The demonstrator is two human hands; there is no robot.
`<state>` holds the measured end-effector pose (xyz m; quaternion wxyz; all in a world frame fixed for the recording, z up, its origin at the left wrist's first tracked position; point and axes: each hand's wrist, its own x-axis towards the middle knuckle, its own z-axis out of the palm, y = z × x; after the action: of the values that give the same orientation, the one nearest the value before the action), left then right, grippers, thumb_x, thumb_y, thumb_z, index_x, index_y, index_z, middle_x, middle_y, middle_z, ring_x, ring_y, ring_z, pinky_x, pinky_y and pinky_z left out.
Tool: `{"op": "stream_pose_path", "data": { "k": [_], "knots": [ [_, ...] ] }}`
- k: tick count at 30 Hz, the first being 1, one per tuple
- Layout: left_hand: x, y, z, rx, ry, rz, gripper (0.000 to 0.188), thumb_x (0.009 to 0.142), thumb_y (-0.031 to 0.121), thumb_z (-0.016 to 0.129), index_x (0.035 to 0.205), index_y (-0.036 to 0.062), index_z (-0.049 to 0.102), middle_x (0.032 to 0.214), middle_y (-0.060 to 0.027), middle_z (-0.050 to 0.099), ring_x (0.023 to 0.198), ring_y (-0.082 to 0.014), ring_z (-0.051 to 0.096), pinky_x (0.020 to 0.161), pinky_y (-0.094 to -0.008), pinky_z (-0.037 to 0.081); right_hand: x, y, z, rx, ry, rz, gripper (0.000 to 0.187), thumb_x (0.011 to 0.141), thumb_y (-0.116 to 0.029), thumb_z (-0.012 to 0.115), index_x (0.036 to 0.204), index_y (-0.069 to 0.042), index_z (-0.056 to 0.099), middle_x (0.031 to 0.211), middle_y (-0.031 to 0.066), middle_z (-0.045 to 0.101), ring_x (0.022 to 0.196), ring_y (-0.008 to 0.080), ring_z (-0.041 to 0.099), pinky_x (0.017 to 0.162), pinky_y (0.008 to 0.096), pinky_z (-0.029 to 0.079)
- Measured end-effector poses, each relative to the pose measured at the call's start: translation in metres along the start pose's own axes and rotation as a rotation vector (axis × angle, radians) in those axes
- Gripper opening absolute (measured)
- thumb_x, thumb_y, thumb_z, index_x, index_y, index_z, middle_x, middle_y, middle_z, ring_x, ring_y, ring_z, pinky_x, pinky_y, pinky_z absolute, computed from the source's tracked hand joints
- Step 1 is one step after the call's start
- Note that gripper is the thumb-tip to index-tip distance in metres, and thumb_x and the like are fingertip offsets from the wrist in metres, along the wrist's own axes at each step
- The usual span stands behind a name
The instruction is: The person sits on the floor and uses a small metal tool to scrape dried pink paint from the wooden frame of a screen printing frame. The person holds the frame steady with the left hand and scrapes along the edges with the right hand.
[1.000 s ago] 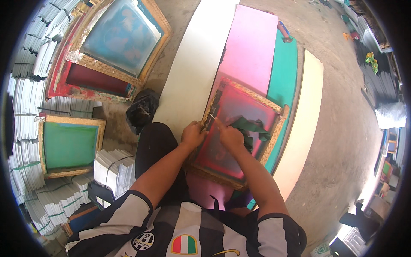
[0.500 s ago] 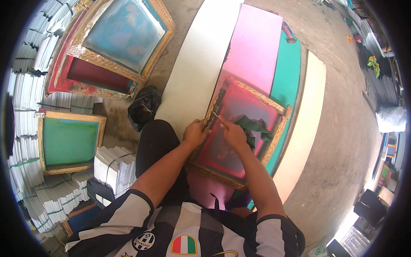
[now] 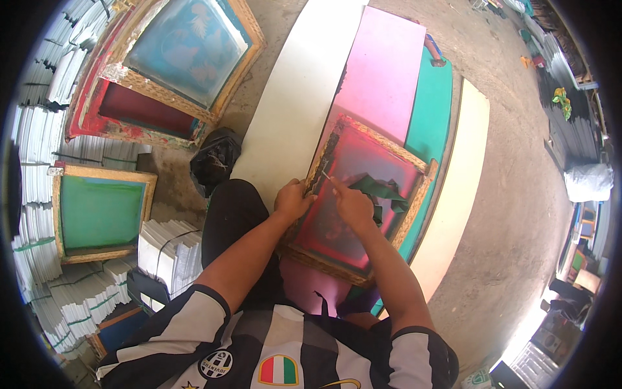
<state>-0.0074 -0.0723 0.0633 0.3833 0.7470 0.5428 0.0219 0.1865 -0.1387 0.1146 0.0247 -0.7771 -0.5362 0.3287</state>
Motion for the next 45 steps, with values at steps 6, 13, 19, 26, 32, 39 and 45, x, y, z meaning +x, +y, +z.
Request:
{"op": "stream_pose_path", "data": {
  "k": [6,13,19,26,32,39,45],
  "knots": [
    [0.000,0.002,-0.003,-0.001,-0.015,-0.008,0.042,0.086,0.033,0.081,0.116,0.0053,0.072,0.104,-0.0180,0.067,0.100,-0.0404,0.069,0.089,-0.0505,0.054,-0.003,-0.004,0.000,-0.007,0.036,-0.011,0.039,0.106,-0.036,0.052,0.144,-0.037,0.060,0.090,0.0193,0.075,0.084,0.0429,0.073,0.077,0.0551,0.057],
    [-0.001,0.005,-0.005,0.006,-0.029,-0.017,0.041,0.087,0.033,0.081,0.115,0.0042,0.072,0.104,-0.0187,0.067,0.101,-0.0406,0.069,0.089,-0.0509,0.054,-0.004,-0.005,0.005,-0.056,0.061,-0.018,0.038,0.106,-0.036,0.053,0.143,-0.035,0.060,0.086,0.0185,0.075,0.080,0.0427,0.073,0.072,0.0555,0.057],
    [0.000,0.004,-0.005,0.010,-0.030,-0.014,0.042,0.087,0.034,0.080,0.116,0.0045,0.072,0.104,-0.0189,0.067,0.101,-0.0407,0.069,0.089,-0.0506,0.054,-0.005,-0.008,0.004,-0.084,0.057,-0.009,0.039,0.106,-0.034,0.052,0.144,-0.034,0.060,0.086,0.0189,0.074,0.080,0.0428,0.073,0.071,0.0562,0.057],
    [0.001,0.003,-0.001,0.036,-0.031,-0.023,0.043,0.087,0.034,0.080,0.117,0.0045,0.071,0.107,-0.0180,0.068,0.103,-0.0397,0.069,0.090,-0.0501,0.055,-0.004,-0.025,-0.001,-0.159,0.003,0.006,0.044,0.104,-0.026,0.052,0.148,-0.026,0.054,0.089,0.0197,0.075,0.082,0.0416,0.074,0.069,0.0562,0.057],
    [0.000,0.009,-0.007,0.064,-0.046,-0.025,0.042,0.086,0.033,0.081,0.113,0.0023,0.071,0.109,-0.0173,0.069,0.102,-0.0379,0.070,0.090,-0.0498,0.057,-0.003,-0.061,-0.004,-0.205,-0.072,0.134,0.049,0.101,-0.020,0.053,0.150,-0.018,0.051,0.099,0.0198,0.076,0.087,0.0406,0.075,0.073,0.0560,0.058],
    [0.002,0.006,-0.002,0.058,-0.024,-0.015,0.041,0.085,0.031,0.082,0.112,0.0017,0.071,0.109,-0.0182,0.069,0.101,-0.0386,0.070,0.089,-0.0490,0.057,0.000,-0.017,0.015,-0.058,-0.020,0.012,0.047,0.106,-0.027,0.050,0.153,-0.027,0.050,0.099,0.0244,0.074,0.086,0.0437,0.074,0.075,0.0561,0.058],
    [0.001,0.005,-0.003,0.066,-0.030,0.003,0.039,0.087,0.030,0.081,0.112,0.0021,0.071,0.108,-0.0184,0.069,0.102,-0.0387,0.070,0.088,-0.0490,0.057,0.008,0.014,0.036,0.041,0.060,-0.078,0.046,0.105,-0.031,0.055,0.151,-0.028,0.054,0.089,0.0229,0.072,0.080,0.0445,0.072,0.073,0.0566,0.056]
  ]
}}
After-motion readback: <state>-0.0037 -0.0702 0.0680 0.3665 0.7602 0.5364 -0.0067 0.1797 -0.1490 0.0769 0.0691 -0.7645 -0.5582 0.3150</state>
